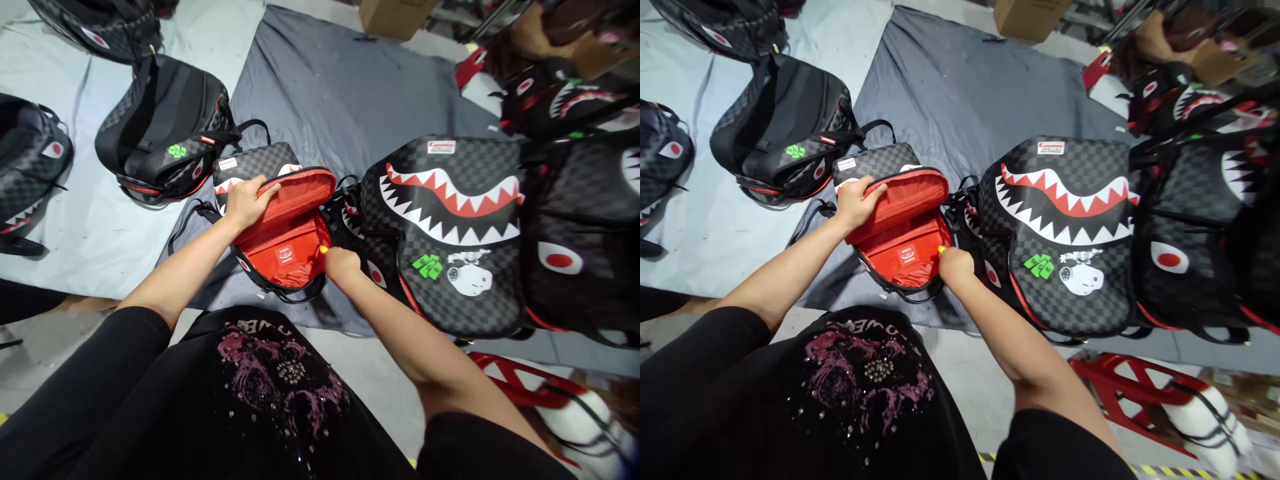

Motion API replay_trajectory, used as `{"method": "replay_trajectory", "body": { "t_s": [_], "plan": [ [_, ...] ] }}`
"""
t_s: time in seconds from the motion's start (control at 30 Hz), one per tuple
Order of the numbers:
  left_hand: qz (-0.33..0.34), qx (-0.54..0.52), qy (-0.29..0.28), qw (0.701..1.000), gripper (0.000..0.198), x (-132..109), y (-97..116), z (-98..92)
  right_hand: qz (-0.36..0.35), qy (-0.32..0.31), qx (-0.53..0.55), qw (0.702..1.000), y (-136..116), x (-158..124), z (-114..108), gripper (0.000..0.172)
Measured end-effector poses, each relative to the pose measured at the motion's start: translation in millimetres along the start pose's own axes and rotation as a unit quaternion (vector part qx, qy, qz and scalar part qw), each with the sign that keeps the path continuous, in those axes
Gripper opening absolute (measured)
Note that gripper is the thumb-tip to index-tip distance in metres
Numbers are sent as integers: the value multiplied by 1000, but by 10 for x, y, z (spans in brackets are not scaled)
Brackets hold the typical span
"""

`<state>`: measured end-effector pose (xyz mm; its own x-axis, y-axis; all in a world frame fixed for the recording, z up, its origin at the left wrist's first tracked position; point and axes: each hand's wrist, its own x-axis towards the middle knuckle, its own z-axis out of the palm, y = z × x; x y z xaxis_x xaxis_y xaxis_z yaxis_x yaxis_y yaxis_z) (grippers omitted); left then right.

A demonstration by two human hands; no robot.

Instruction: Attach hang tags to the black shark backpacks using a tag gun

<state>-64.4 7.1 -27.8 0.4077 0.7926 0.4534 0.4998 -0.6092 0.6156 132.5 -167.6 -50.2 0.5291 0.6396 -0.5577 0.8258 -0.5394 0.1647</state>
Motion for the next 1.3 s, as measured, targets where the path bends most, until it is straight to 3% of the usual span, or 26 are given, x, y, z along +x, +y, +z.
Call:
{"method": "replay_trajectory", "body": {
  "t_s": [0.07,0.13,0.23,0.33,0.47,0.57,0.63,0.7,0.77,0.87,0.93,1.07,1.2,1.3],
  "plan": [
    [-5,-2,-1,1000,46,-2,-11,34,-11,-33,-8,999,134,-95,-43,18],
    [-8,-8,-1,1000,46,-1,-17,52,-14,-25,3,1000,193,-135,-34,28],
    [-7,-11,-3,1000,46,1,-22,53,-7,-63,110,992,213,-110,42,38],
    [-7,-6,-7,1000,47,-3,-26,41,-52,-171,232,956,232,-103,111,36],
    [-4,-3,-8,1000,47,-11,-26,35,-88,-211,303,925,282,-145,46,43],
    [-1,-3,-10,1000,45,-8,-18,36,-89,-204,243,944,270,-117,-130,40],
    [-2,-5,-11,1000,43,-2,-11,34,-58,-150,119,980,240,-75,-270,34],
    [-1,-7,-16,1000,43,3,-4,25,5,-93,-22,995,226,-49,-384,29],
    [0,-9,-19,1000,43,5,0,13,23,-133,-80,988,250,-60,-440,30],
    [1,-13,-23,1000,44,0,1,-1,-11,-296,37,954,330,-116,-406,36],
    [1,-15,-27,1000,45,-4,3,0,-44,-342,146,927,340,-141,-333,40],
    [10,-19,-34,999,46,4,20,26,-67,-270,104,955,70,-172,-154,42],
    [22,-17,-44,999,45,12,47,22,-133,-308,71,939,-317,-205,-63,39],
    [27,-17,-52,998,44,-8,62,-17,-97,-269,8,958,-287,-114,-148,37]
  ]
}}
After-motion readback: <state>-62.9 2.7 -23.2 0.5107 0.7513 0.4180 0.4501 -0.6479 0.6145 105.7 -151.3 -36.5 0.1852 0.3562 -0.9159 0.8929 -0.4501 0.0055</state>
